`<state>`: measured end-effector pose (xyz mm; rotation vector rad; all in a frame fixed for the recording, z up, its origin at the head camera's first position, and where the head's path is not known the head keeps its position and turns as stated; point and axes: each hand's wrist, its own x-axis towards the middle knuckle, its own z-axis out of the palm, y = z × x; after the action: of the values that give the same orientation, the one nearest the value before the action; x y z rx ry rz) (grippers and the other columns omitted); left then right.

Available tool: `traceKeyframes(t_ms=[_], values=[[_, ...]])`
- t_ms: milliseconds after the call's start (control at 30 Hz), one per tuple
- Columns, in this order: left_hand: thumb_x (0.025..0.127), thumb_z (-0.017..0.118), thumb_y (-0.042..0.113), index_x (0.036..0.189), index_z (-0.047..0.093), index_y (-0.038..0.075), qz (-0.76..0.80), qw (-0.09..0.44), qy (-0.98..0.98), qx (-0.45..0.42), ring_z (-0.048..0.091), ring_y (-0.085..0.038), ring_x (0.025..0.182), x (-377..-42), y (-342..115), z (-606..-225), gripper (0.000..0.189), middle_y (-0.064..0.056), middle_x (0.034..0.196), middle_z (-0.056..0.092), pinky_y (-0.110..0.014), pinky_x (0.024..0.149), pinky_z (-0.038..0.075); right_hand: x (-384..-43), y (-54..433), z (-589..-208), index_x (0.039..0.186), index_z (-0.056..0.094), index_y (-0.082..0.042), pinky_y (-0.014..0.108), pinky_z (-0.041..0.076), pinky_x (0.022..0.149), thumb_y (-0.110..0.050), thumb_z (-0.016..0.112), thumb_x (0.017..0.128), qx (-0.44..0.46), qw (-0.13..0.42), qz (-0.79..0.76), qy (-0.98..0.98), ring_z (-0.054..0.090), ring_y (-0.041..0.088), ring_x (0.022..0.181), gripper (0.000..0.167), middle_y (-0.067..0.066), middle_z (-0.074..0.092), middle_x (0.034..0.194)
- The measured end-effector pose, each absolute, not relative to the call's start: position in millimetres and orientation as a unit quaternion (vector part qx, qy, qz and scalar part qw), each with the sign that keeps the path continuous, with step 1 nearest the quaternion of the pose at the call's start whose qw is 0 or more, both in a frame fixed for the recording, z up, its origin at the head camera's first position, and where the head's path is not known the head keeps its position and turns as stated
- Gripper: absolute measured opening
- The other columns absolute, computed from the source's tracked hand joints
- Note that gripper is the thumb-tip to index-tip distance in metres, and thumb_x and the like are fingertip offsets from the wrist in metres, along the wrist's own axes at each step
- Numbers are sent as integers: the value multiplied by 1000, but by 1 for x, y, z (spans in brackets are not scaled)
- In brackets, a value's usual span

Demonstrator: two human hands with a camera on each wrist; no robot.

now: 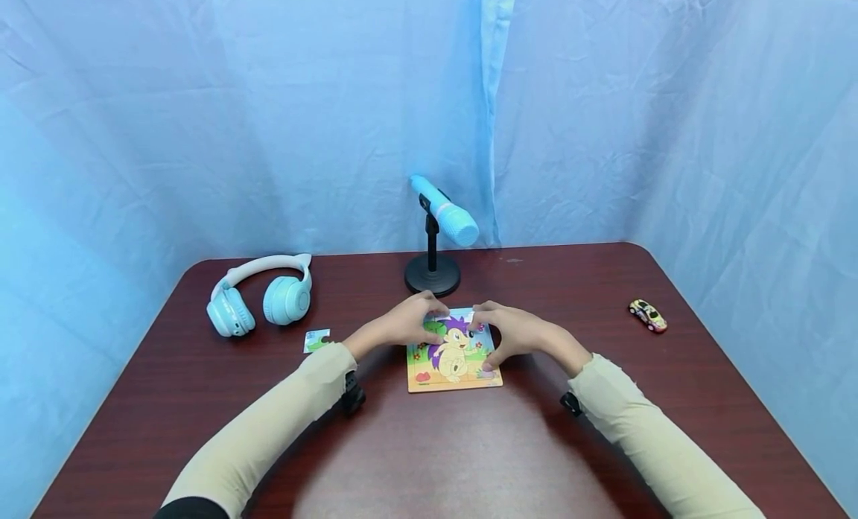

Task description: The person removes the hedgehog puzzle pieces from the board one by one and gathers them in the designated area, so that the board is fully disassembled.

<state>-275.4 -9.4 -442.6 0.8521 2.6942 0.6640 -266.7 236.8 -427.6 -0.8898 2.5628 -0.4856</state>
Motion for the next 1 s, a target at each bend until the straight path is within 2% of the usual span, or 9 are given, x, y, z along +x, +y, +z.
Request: traceKeyframes(t_ms=[500, 800, 1000], values=[[91, 78, 29, 134, 65, 7, 218, 102, 932, 271, 62, -18, 116, -270, -7, -443, 51, -9, 127, 63, -32, 101, 51, -267, 238, -431, 128, 65, -14, 62, 44, 106, -38, 90, 75, -317, 190, -178, 912, 46, 44, 136, 63, 23, 41, 156], [89, 81, 30, 130, 69, 6, 216, 85, 933, 277, 64, -18, 112, -267, -8, -440, 50, -9, 122, 67, -30, 96, 54, -267, 238, -430, 127, 66, -14, 61, 45, 106, -37, 90, 76, -321, 188, -178, 911, 47, 44, 136, 62, 24, 41, 155], [87, 83, 26, 129, 69, 7, 229, 97, 931, 266, 64, -19, 111, -270, -7, -439, 49, -9, 120, 68, -32, 94, 54, -267, 239, -429, 125, 65, -12, 61, 44, 107, -36, 90, 76, -328, 190, -179, 908, 46, 44, 137, 60, 25, 41, 155]])
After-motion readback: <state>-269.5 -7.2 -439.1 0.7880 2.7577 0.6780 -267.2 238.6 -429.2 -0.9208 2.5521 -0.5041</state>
